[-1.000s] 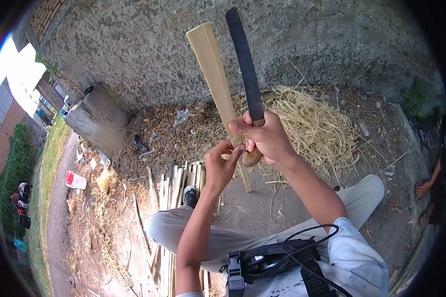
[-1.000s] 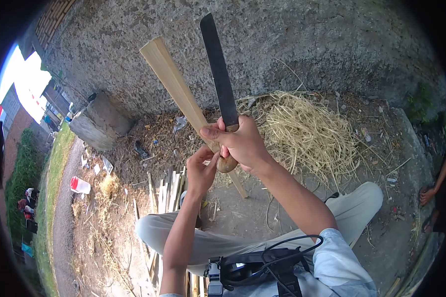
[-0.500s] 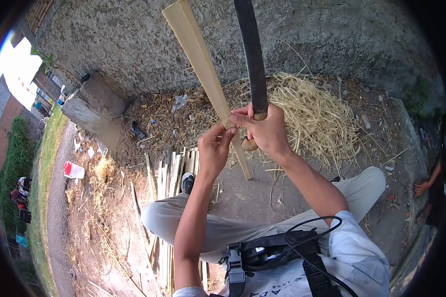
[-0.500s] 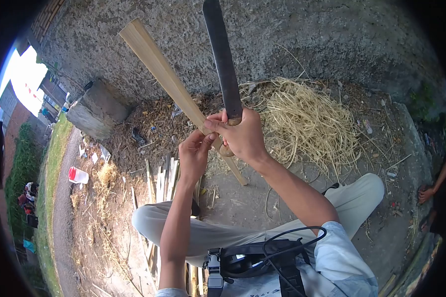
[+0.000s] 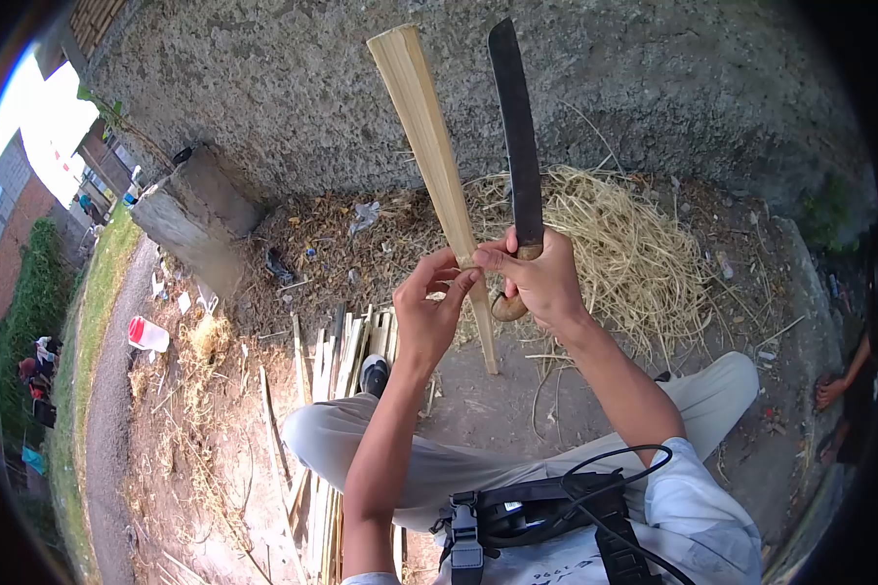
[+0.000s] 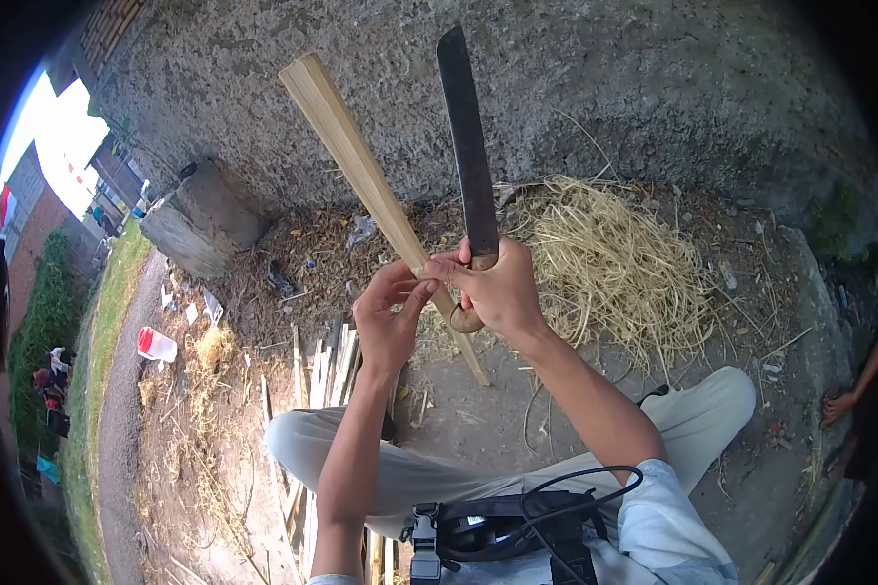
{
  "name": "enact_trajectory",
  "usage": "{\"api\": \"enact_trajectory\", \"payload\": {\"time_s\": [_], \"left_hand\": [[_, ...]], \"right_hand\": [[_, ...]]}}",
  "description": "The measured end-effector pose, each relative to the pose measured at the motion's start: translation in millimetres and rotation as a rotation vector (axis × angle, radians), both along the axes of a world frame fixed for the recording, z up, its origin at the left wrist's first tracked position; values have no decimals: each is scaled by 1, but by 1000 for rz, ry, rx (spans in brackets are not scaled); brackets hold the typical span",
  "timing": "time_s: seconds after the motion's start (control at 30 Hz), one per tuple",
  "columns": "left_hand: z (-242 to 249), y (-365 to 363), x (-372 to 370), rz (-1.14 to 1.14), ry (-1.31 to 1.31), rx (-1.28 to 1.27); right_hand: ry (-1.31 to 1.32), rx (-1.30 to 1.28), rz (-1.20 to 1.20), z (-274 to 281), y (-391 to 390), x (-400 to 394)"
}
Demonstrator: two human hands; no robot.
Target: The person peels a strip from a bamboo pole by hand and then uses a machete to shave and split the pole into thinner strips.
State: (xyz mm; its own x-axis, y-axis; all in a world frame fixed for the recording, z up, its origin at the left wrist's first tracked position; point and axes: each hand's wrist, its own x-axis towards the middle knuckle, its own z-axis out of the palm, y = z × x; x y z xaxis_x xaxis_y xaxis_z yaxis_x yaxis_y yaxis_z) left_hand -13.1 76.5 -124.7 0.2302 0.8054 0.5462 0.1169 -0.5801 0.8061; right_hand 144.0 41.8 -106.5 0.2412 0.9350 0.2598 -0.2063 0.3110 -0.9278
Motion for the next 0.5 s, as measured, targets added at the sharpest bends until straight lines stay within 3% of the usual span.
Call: {"api": "enact_trajectory", "payload": {"time_s": [0.43,0.5], "left_hand": [[-2,4,-2,35,2,23],[-2,5,-5,-11,48,-62]], "right_hand": [[12,-28,-36,-10,-4,-9],[14,-39,-21,-7,-3,-10]]}}
